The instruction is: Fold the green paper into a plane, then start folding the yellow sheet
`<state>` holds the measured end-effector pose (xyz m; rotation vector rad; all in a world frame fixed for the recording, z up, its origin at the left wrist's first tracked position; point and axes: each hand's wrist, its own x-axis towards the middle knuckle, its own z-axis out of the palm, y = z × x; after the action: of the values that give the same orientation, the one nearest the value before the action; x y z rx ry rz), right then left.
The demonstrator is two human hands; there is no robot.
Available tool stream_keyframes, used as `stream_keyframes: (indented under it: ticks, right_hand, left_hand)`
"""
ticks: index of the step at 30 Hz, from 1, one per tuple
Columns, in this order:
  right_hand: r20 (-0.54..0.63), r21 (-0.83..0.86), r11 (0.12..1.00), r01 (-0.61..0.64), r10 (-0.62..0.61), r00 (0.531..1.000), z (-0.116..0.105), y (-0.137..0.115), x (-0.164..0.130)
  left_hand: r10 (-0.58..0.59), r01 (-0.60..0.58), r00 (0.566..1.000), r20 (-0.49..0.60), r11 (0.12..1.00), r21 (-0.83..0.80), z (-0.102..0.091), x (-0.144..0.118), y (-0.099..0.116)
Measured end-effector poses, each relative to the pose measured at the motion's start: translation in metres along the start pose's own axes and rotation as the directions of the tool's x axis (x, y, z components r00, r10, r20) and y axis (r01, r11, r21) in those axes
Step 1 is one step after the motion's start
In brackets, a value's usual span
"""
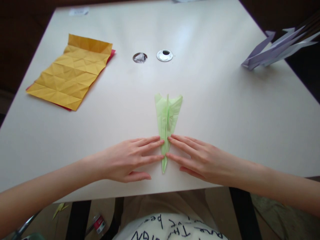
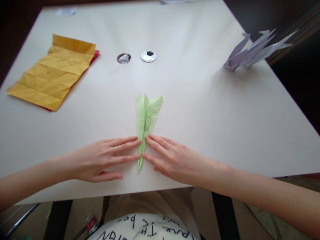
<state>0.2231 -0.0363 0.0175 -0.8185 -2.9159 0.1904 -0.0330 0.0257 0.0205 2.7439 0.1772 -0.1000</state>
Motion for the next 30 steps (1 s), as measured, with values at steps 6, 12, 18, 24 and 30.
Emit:
stream_keyframes:
  ticks: [6,12,18,24,30]
  right_hand:
    - [0.056,0.104,0.994,-0.021,0.015,0.998,-0.002,0.003,-0.003]
    - [-0.028,0.028,1.0,-0.002,0.003,1.0,0.008,0.014,0.002]
    - [-0.038,0.066,0.998,-0.012,0.015,0.999,0.006,0.03,0.006]
    - [-0.034,0.063,0.998,-0.015,0.017,0.999,0.003,0.039,0.005]
    - [-0.033,-0.02,1.0,0.006,-0.007,0.999,0.007,0.043,0.005]
  left_hand:
    - [0.01,-0.009,1.0,0.014,0.999,-0.032,-0.002,-0.001,-0.002]
    - [0.002,-0.003,0.999,-0.036,1.0,-0.01,0.002,0.003,-0.007]
    - [-0.009,0.008,0.996,-0.089,1.0,-0.013,-0.001,0.011,-0.018]
    - [-0.027,0.027,0.995,-0.097,1.0,0.004,-0.007,0.015,-0.028]
    - [-0.018,0.021,0.992,-0.124,0.999,0.025,-0.004,0.018,-0.032]
